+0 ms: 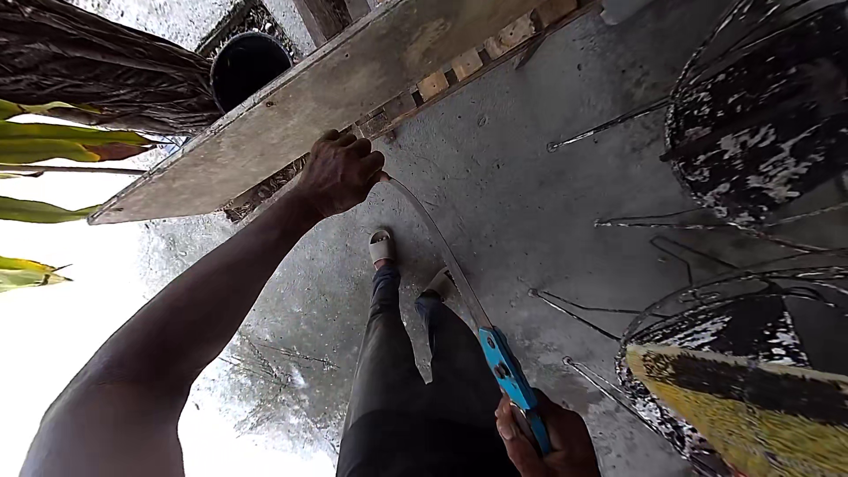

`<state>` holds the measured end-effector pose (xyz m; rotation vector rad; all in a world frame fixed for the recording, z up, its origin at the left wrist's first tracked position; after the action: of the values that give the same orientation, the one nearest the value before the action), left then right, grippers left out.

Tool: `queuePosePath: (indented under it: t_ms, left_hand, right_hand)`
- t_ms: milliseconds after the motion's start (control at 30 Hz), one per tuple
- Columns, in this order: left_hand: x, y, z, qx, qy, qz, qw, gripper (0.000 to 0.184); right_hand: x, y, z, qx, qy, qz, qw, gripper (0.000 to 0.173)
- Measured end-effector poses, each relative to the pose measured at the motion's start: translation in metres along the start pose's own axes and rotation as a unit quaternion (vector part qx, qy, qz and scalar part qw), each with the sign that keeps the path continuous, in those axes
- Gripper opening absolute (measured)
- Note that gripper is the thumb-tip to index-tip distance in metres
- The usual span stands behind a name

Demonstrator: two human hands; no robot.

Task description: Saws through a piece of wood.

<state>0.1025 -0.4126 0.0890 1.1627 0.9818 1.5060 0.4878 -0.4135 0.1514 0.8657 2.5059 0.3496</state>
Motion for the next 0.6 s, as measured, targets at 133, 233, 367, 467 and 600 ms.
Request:
queuePosePath:
  t_ms: [133,233,367,467,600]
  left_hand:
    - [-0.003,-0.021,0.001,-0.032,0.022,0.005,0.999,0.032]
    - [0.000,-0.027,-0.002,-0.100,-0.020,-0.002,0.995,0.023]
    - [0.005,-0.020,-0.019,-0.160,0.084,0.034,0.983,0.037]
    - [0.002,-0.022,-0.041,-0.230,0.289,0.074,0.926,0.082]
    - [-0.004,-0.044,-0.040,-0.403,0.428,0.102,0.802,0.059]
  right_hand:
    - [-0.003,-0.015,-0.028,-0.073,-0.009,0.010,0.997,0.032]
    - [-0.009,-0.027,-0.032,-0.061,-0.022,0.006,0.998,0.034]
    - [-0.007,-0.041,-0.030,-0.037,0.003,0.021,0.999,0.035]
    - [-0.006,-0.049,-0.018,0.003,0.049,0.025,0.998,0.037]
    - [0.003,-0.053,-0.031,-0.003,0.010,0.028,1.000,0.033]
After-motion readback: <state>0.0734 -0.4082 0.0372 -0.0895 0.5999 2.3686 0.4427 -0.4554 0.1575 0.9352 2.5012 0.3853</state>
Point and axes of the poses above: each hand's wrist, its own x-axis towards the middle knuckle, its own y-axis out of the back of the hand, z = x × y, the point moved 8 cm from there along x, towards the middle knuckle, and after that the axes turned 11 degrees about z, right-handed, at the moved point
